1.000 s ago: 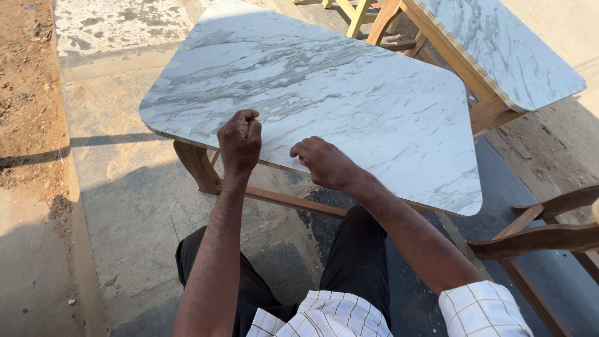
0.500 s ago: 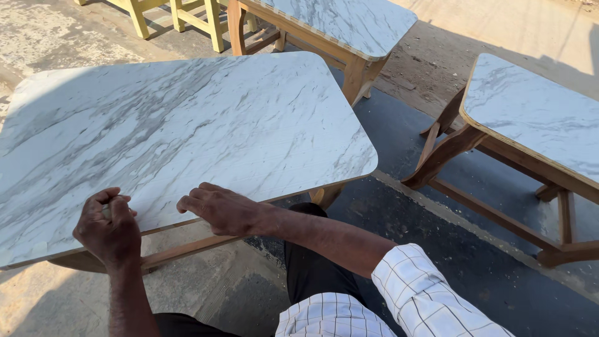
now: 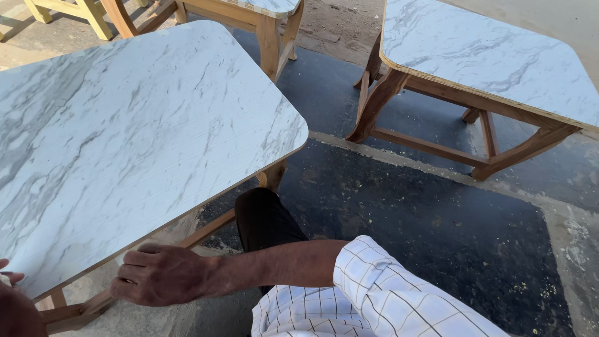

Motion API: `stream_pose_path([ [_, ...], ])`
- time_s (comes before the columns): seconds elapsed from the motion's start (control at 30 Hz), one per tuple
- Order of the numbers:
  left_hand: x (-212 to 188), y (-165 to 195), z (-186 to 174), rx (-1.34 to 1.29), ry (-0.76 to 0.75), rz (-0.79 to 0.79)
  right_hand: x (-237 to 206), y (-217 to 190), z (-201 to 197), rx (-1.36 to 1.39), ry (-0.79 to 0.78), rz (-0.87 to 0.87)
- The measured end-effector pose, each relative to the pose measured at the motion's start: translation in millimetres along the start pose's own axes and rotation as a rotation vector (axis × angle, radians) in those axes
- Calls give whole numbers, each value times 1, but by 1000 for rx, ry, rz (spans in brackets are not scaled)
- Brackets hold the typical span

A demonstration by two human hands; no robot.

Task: The person sits on the ground beside wooden tables with white marble-patterned tops and peels small pieces of masking tape off the table edges by hand, working around the edges of one table and then moving to another table.

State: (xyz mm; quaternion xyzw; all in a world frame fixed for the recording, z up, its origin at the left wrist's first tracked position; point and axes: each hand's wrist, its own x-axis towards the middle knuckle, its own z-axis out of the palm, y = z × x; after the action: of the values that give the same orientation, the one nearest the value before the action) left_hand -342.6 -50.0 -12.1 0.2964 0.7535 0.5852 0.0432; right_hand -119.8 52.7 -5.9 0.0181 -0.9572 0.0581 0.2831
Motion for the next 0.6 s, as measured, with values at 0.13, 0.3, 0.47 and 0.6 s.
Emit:
stream_pose_path([
  [0.13,-12,30,-22,-196,9,112,-22,-5,19,98,-413,124],
  [0.3,-82,53,-54,-153,-153,-90,-20,-10,22,1315,-646,608],
  [0.47,-140,54,-26,-113,-231,-332,0,-22,-15,1712,-506,735],
  [0.6,-130,53,-20,-230,120,-395,45,-12,-51,815,-144,672],
])
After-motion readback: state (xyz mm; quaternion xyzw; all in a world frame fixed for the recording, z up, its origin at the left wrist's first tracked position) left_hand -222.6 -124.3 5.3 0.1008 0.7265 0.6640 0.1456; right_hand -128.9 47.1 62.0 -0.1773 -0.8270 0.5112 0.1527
